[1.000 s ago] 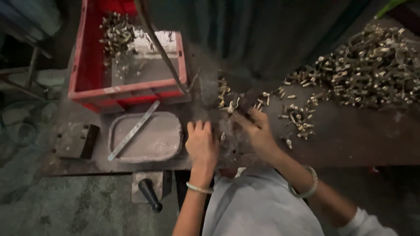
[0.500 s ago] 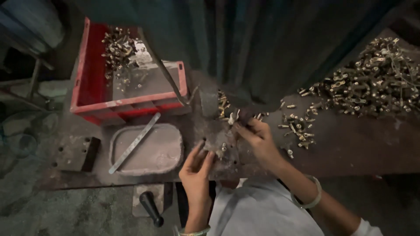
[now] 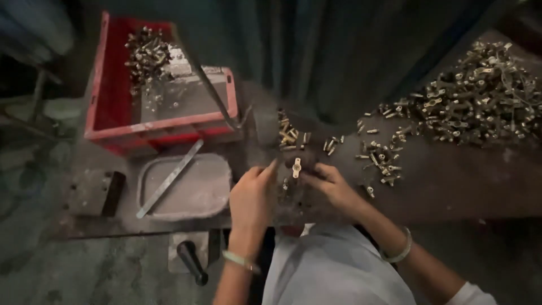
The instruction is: The person picks small metal components one at a time from a pile on the workbench, seats each on a fixture, and works the parts by hand, occasionally dipping fingers in a tray of liquid, before setting finished pieces aside. The repetitive handling continues throughout the episode.
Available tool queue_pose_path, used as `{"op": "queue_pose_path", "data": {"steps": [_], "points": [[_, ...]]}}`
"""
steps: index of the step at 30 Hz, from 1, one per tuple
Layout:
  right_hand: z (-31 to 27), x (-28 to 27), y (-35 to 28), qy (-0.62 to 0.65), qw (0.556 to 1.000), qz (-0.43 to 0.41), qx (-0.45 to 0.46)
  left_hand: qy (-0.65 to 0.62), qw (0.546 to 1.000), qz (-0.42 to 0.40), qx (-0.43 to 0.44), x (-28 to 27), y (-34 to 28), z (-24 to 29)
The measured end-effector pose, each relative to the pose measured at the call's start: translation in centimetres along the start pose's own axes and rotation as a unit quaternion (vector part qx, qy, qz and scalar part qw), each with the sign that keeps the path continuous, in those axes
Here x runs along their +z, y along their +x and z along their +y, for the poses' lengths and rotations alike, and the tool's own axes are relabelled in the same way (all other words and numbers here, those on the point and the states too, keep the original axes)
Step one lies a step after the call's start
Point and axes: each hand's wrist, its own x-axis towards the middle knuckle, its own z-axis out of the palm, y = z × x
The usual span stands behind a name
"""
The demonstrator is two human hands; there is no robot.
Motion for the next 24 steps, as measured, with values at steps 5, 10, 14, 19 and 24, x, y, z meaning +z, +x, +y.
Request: {"op": "queue_pose_path", "data": {"steps": [5,10,14,19,24], "points": [[0.2,0.4,-2.8,-0.232,0.973,-0.009,-0.010,-0.136,0.981,-0.070,-0.115,-0.2,-1.2,1.0],[-3.3,-1.9,-7.1,-0.345,0.888,-0.263,0.154,-0.257,0.889,-0.376,-0.057,-0.2,-3.9,-4.7],[1.9,-9.5,-6.5,-0.411,0.904,0.031,-0.113,-0.352,0.903,0.051,-0.242,-6.4,-0.3,-4.9],[2.8,-14.6,-3.8,-0.549,0.807,0.133,-0.170,-0.396,0.878,0.145,-0.227,-5.9,-0.4,-4.3],[1.6,-14.5,-3.4,-0.579,0.788,0.072,-0.197,-0.398,0.853,0.010,-0.337,-1.5,-2.2,-3.3]]}}
